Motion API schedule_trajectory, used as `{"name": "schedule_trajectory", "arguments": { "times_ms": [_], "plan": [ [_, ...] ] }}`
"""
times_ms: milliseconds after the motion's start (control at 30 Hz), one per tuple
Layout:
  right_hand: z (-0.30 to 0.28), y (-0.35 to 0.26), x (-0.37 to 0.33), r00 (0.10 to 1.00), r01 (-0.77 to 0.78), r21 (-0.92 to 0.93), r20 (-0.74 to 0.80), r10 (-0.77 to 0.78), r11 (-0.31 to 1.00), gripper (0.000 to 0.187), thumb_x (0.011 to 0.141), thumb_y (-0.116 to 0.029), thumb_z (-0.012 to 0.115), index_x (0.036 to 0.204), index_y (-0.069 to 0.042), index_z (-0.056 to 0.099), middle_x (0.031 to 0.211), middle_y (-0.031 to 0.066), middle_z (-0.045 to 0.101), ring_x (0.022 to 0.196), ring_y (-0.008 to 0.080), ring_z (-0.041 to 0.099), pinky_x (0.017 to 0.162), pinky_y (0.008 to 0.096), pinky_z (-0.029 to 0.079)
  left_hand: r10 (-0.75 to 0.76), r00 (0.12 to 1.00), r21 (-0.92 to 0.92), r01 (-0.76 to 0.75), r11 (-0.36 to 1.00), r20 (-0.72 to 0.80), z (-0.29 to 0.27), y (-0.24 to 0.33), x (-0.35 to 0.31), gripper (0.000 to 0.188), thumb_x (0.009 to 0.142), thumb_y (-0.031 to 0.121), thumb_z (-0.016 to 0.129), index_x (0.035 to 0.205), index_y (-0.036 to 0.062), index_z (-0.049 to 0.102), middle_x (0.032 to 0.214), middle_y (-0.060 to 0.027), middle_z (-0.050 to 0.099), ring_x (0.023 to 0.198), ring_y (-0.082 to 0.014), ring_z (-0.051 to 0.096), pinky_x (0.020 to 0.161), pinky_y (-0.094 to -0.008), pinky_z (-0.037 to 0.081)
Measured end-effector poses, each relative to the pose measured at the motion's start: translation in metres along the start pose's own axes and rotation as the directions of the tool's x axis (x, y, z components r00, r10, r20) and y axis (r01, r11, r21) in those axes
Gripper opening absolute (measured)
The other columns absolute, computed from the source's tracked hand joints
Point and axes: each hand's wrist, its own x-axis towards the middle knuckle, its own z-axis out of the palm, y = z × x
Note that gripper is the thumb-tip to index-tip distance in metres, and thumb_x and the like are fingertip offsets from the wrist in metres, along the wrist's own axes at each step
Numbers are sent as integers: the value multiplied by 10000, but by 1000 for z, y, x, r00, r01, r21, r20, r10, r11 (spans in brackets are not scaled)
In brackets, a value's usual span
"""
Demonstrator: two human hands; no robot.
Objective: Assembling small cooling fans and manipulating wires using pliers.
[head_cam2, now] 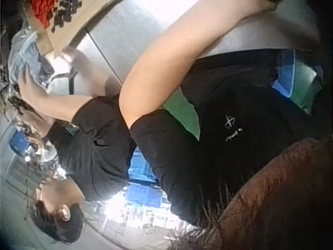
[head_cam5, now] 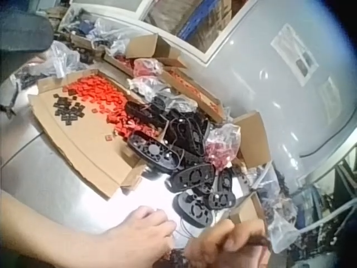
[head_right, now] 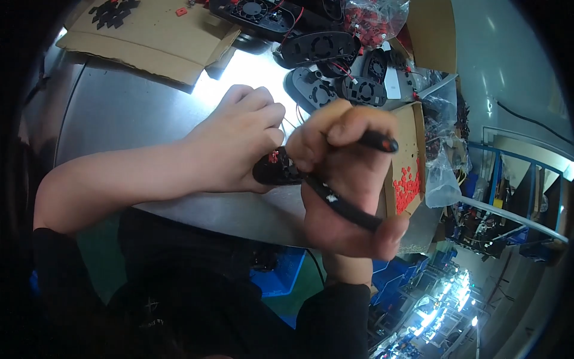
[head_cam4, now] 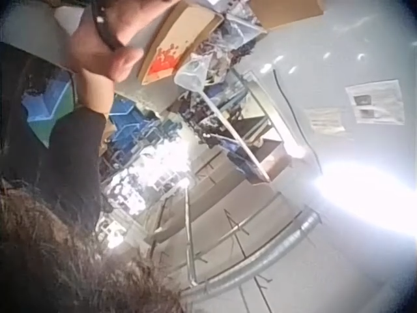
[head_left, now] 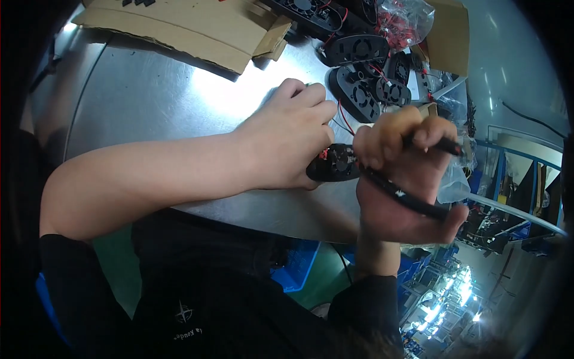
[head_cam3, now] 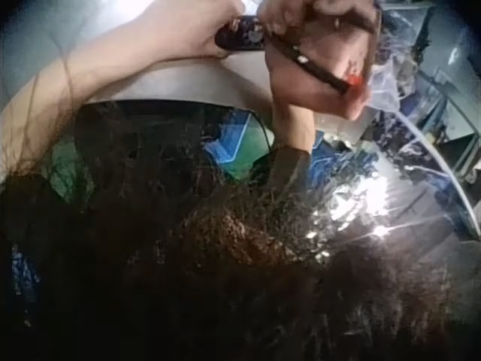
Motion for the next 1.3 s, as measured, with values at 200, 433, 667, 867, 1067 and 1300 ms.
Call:
{"name": "schedule_trajectory", "arguments": {
  "times_ms": [200,433,667,867,1067,1300],
  "plan": [
    [-1,0,10,996,-79,53,32,77,995,749,842,-795,586,1076,-97,446,874,68,403,742,168,364,689,326,323,-17,1000,20,17,1000,-23,-1,3,0,347,739,407,808,827,73,783,1048,-73,639,1165,-254,544,1045,-425,402],
    [12,14,0,998,32,-24,59,-31,999,797,812,-843,601,1032,-93,445,843,47,395,716,148,347,658,321,306,-43,998,49,46,998,-46,-1,1,-7,367,715,406,822,822,58,782,1037,-80,651,1158,-258,555,1030,-426,407],
    [12,36,-24,928,373,-300,117,-354,878,947,769,-983,523,1015,-70,471,857,97,516,699,176,481,665,305,382,16,997,110,-7,994,-80,4,-1,-1,361,707,401,828,828,64,785,1064,-77,668,1171,-253,554,1029,-427,407],
    [8,57,-35,747,665,-192,153,-647,722,769,916,-822,553,907,-55,509,723,88,511,585,197,479,564,337,411,12,1000,149,-12,989,-3,1,3,1,378,736,440,801,842,77,792,1073,-75,674,1172,-255,556,1033,-433,407],
    [11,50,-39,820,571,-238,214,-531,786,710,930,-791,573,975,-95,436,783,55,425,652,176,384,626,346,321,3,999,115,-9,993,48,0,0,2,409,733,469,799,865,81,802,1063,-83,675,1173,-255,551,1035,-435,406],
    [4,12,-36,871,490,-129,30,-490,862,722,885,-786,616,1039,-101,444,859,50,412,676,170,385,615,344,317,26,999,110,-23,994,-33,7,-2,0,415,754,469,787,863,69,800,1047,-83,672,1162,-252,553,1039,-436,405]
  ]
}}
